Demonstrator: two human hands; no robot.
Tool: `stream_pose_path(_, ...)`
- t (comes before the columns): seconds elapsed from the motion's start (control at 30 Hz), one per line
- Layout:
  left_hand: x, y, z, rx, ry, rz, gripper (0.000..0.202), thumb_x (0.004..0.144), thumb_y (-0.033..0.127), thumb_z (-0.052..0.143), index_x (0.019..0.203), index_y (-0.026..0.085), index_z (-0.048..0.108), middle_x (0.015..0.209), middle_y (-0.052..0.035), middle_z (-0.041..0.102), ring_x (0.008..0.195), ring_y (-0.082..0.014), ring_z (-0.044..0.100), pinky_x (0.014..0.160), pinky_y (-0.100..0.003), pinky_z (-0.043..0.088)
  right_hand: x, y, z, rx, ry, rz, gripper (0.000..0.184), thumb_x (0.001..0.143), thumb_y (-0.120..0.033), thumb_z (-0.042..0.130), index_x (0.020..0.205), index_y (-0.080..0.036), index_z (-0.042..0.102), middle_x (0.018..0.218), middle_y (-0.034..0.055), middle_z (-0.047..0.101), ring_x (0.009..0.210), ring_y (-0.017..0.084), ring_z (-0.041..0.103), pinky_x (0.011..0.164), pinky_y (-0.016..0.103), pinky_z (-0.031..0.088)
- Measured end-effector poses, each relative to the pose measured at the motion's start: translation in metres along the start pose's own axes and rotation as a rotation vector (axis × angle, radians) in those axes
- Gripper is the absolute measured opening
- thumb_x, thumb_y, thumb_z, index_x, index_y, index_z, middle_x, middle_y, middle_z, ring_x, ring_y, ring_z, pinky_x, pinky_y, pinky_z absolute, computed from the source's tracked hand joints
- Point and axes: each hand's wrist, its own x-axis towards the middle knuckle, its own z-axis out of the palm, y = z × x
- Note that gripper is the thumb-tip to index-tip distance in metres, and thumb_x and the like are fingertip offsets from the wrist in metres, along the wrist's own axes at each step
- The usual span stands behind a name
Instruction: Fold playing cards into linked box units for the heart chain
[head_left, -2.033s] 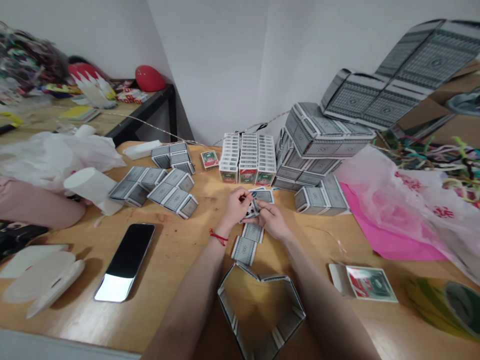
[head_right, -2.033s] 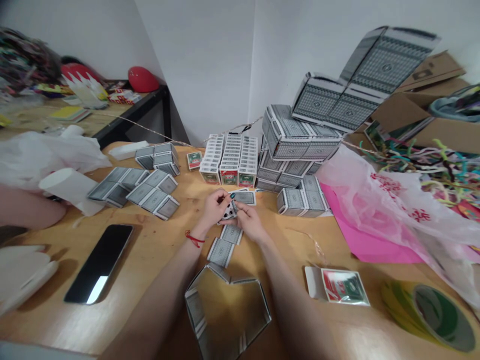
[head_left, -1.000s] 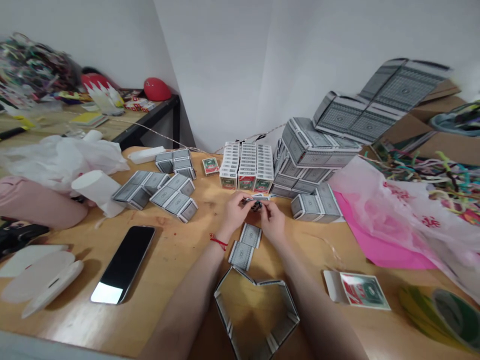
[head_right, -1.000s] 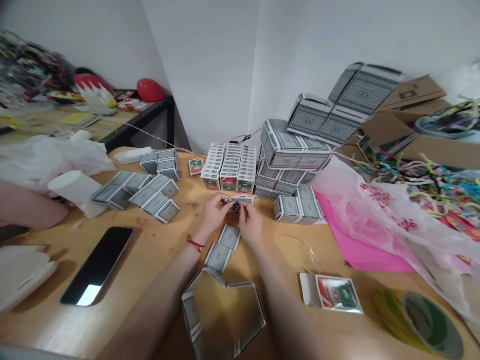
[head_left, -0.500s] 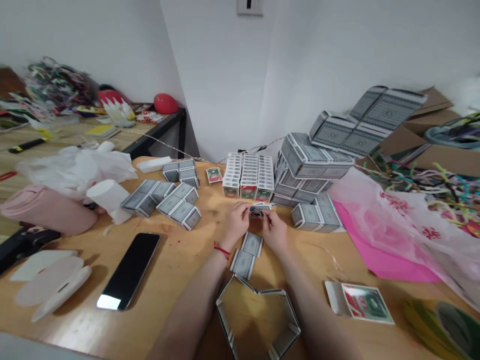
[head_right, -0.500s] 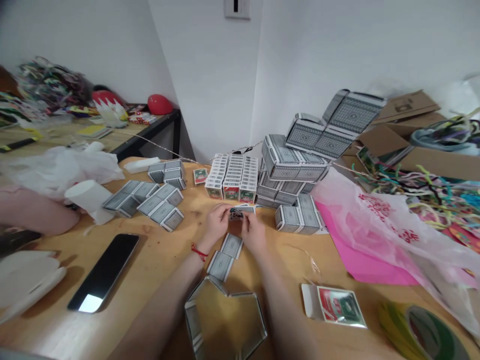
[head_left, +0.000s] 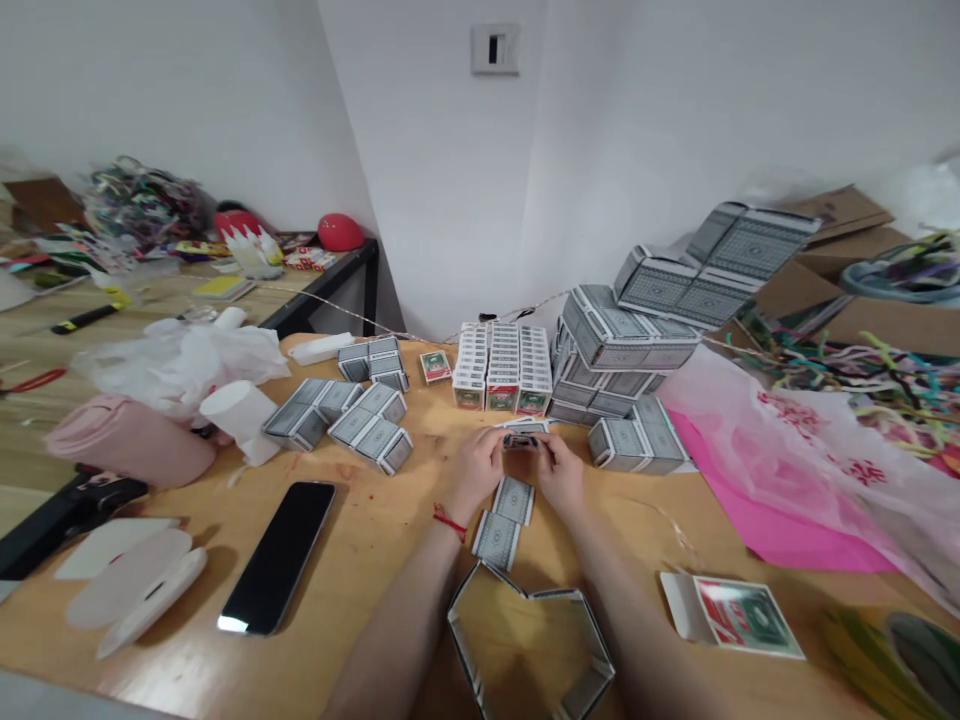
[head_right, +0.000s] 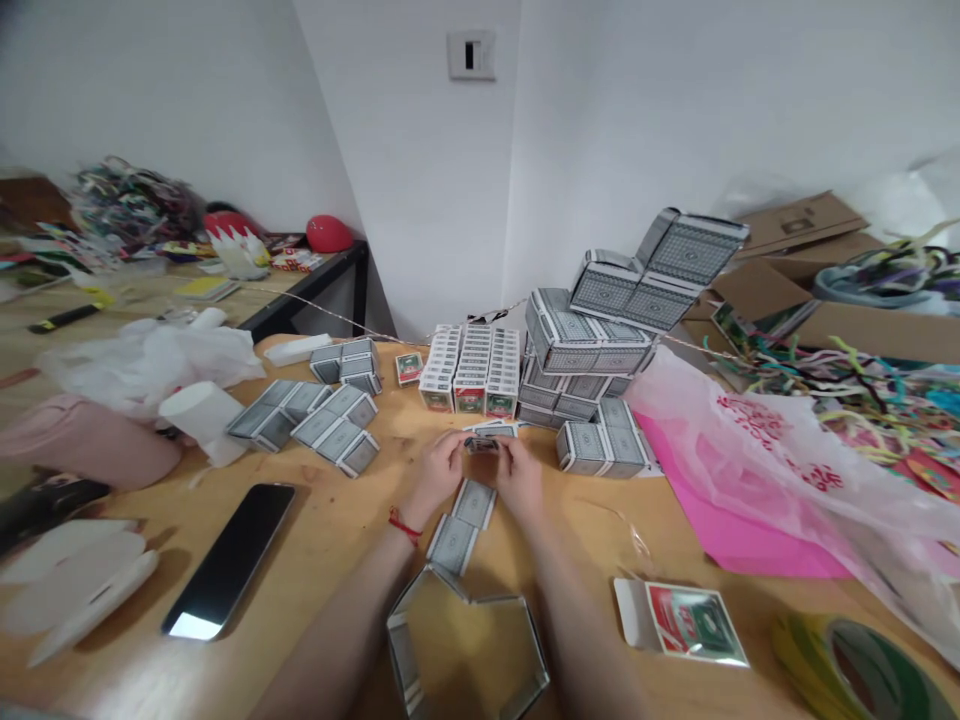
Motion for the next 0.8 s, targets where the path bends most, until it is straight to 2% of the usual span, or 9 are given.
stream_pose_path(0.13, -0.001, 0.0065, -0.0015, 0.036, 0.016, 0.041, 0.016, 0.082, 0.022, 0.047, 0.089, 0.018, 0.06, 0.088, -0.0045, 0.064, 0.084, -0.0147, 0.059, 0.078, -0.031, 0.048, -0.0014, -0.0022, 0.0002, 0.029, 0.03, 0.033, 0.024, 0.081, -0.037, 0.046, 0.085, -0.019, 0.062, 0.081, 0.0045, 0.068, 0.067, 0.016, 0.062, 0.064, 0.027, 0.048)
stream_pose_path(0.27, 0.0005, 0.0095, 0.0011, 0.051, 0.049, 0.026, 0.016, 0.082, 0.025, 0.047, 0.085, 0.018, 0.061, 0.083, -0.0039, 0.065, 0.081, -0.0139, 0.06, 0.076, -0.029, 0.049, -0.0031, -0.005, -0.0009, -0.009, 0.016, 0.047, 0.027, 0.082, -0.037, 0.044, 0.089, -0.019, 0.062, 0.08, 0.0047, 0.068, 0.065, 0.016, 0.062, 0.061, 0.027, 0.048)
stream_pose_path(0.43, -0.0008, 0.0069, 0.0041, 0.056, 0.053, 0.008, 0.021, 0.084, 0.024, 0.044, 0.095, 0.02, 0.061, 0.091, -0.0043, 0.067, 0.083, -0.0133, 0.062, 0.077, -0.028, 0.049, -0.0043, -0.0065, -0.0012, -0.053, -0.018, 0.056, 0.029, 0.084, -0.033, 0.038, 0.098, -0.019, 0.059, 0.085, 0.0058, 0.068, 0.068, 0.016, 0.063, 0.063, 0.027, 0.048)
stream_pose_path(0.8, -0.0091, 0.0038, 0.0047, 0.145, -0.057, -0.056, 0.034, 0.085, 0.014, 0.037, 0.114, 0.02, 0.053, 0.095, -0.0056, 0.066, 0.081, -0.0142, 0.062, 0.073, -0.027, 0.048, -0.0072, -0.0042, -0.0034, 0.032, -0.056, 0.087, 0.03, 0.085, -0.032, 0.036, 0.104, -0.02, 0.056, 0.095, 0.0069, 0.067, 0.082, 0.018, 0.063, 0.073, 0.031, 0.049)
